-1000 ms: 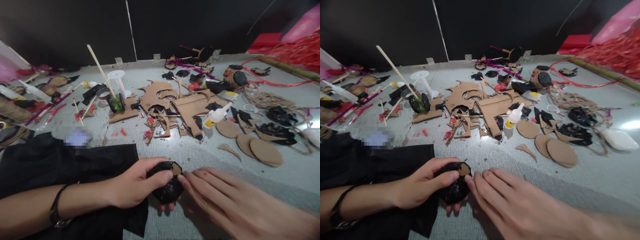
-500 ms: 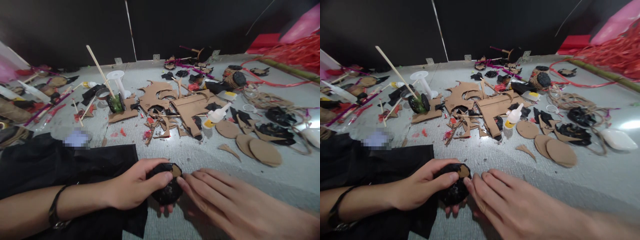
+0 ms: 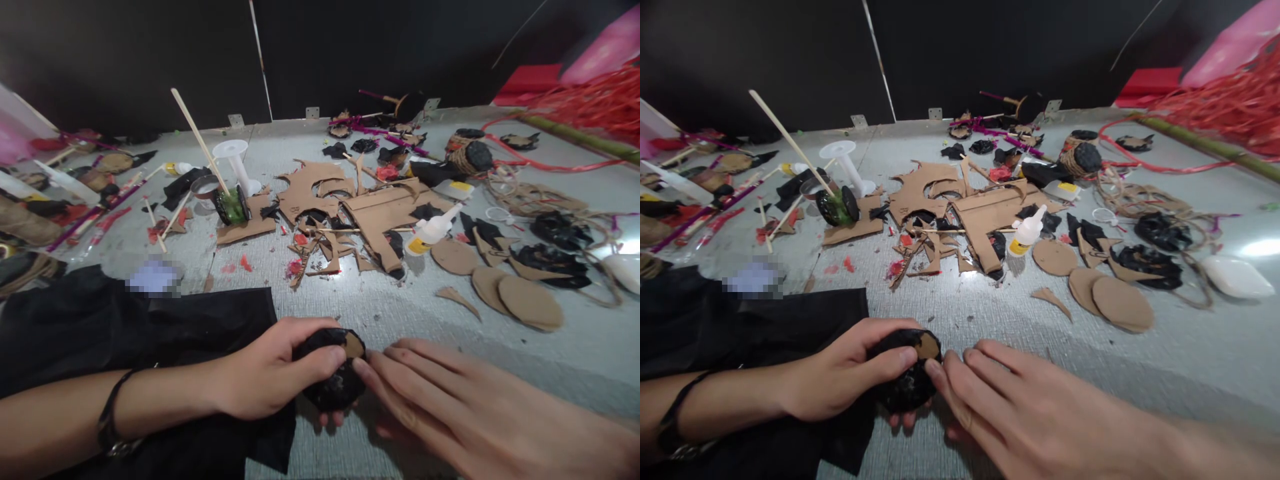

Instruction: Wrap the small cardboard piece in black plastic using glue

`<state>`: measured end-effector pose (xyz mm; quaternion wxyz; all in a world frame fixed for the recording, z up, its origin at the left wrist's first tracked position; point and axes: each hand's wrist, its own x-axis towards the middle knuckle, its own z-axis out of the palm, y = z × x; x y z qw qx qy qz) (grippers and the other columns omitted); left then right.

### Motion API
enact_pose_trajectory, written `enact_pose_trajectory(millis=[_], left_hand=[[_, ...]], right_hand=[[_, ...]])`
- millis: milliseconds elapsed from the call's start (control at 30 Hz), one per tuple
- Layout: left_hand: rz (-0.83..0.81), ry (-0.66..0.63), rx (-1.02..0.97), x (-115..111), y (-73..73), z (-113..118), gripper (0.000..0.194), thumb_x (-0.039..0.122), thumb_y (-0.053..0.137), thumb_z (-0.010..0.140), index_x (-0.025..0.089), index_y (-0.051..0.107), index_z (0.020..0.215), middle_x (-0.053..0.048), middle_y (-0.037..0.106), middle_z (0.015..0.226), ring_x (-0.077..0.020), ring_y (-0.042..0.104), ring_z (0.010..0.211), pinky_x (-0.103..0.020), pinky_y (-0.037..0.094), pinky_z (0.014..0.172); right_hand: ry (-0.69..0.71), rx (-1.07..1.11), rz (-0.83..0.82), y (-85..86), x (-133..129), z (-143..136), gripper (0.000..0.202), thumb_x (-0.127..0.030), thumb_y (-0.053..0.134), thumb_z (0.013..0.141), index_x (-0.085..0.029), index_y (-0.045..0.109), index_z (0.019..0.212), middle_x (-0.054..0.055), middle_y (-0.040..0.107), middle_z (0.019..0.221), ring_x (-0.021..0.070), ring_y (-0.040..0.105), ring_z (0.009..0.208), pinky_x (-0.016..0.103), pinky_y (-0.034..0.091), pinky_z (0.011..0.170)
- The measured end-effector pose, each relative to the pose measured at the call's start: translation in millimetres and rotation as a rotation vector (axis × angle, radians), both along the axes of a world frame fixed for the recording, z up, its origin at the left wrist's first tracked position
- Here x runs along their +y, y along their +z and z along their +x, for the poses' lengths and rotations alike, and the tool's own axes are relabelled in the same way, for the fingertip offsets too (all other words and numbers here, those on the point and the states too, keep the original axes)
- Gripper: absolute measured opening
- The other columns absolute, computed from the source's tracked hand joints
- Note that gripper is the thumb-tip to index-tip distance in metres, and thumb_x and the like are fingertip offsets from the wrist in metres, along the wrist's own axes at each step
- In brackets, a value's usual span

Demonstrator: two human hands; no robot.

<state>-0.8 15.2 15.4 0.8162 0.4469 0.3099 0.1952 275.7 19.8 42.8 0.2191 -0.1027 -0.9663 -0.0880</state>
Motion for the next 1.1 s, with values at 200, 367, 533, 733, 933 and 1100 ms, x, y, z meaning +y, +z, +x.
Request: enact_pose_trajectory(millis=[200, 367, 533, 733, 933, 1100], left_hand=[[-0.003, 0.000, 0.016, -0.8, 1.3, -0.5, 0.052, 0.069, 0.069, 0.106, 0.017, 0.065, 0.110, -0.003, 0.075, 0.087, -0.0101, 0.073, 0.071, -0.020, 0.064, 0.071], [-0.002, 0.003, 0.023, -0.9, 2.6, 1.2, 0.052, 0.069, 0.070, 0.105, 0.017, 0.065, 0.109, -0.002, 0.074, 0.087, -0.0095, 0.073, 0.071, -0.019, 0.064, 0.070], [-0.012, 0.011, 0.034, -2.9, 3.0, 0.3, 0.052, 0.069, 0.072, 0.104, 0.017, 0.065, 0.107, -0.002, 0.075, 0.085, -0.0088, 0.074, 0.070, -0.017, 0.064, 0.069], [-0.017, 0.005, 0.038, -2.6, 4.4, 0.5, 0.053, 0.070, 0.071, 0.104, 0.017, 0.064, 0.106, -0.001, 0.074, 0.083, -0.0081, 0.073, 0.068, -0.017, 0.064, 0.068], [-0.009, -0.008, 0.047, -2.4, 6.4, 1.8, 0.059, 0.075, 0.071, 0.101, 0.017, 0.063, 0.103, -0.002, 0.072, 0.084, -0.0082, 0.072, 0.068, -0.016, 0.063, 0.068], [0.014, -0.016, 0.063, -1.1, 6.8, 1.3, 0.058, 0.075, 0.069, 0.102, 0.017, 0.062, 0.104, -0.002, 0.072, 0.083, -0.0088, 0.072, 0.068, -0.017, 0.063, 0.068]], right_hand=[[0.015, 0.002, -0.016, -1.8, -1.4, 1.1, 0.064, -0.010, 0.018, 0.120, -0.009, 0.082, 0.118, 0.007, 0.089, 0.108, 0.0205, 0.079, 0.093, 0.035, 0.059, 0.089], [0.008, -0.004, -0.028, 1.5, -1.3, -1.7, 0.063, -0.009, 0.018, 0.120, -0.008, 0.082, 0.119, 0.007, 0.088, 0.106, 0.0198, 0.079, 0.090, 0.034, 0.059, 0.086], [0.026, -0.010, -0.037, 0.0, -2.7, -2.6, 0.064, -0.010, 0.017, 0.120, -0.008, 0.082, 0.120, 0.007, 0.088, 0.106, 0.0194, 0.079, 0.088, 0.034, 0.059, 0.085], [0.013, -0.008, -0.036, 1.4, 1.0, -2.6, 0.061, -0.010, 0.019, 0.120, -0.007, 0.080, 0.122, 0.008, 0.088, 0.105, 0.0195, 0.079, 0.087, 0.034, 0.058, 0.084], [0.031, -0.022, -0.038, -0.3, 0.4, -1.8, 0.056, -0.012, 0.024, 0.120, -0.005, 0.080, 0.126, 0.009, 0.088, 0.105, 0.0199, 0.078, 0.086, 0.035, 0.059, 0.083], [0.048, -0.021, -0.063, -1.1, -1.6, -1.7, 0.054, -0.012, 0.026, 0.120, -0.004, 0.080, 0.125, 0.008, 0.088, 0.101, 0.0202, 0.078, 0.081, 0.035, 0.061, 0.077]])
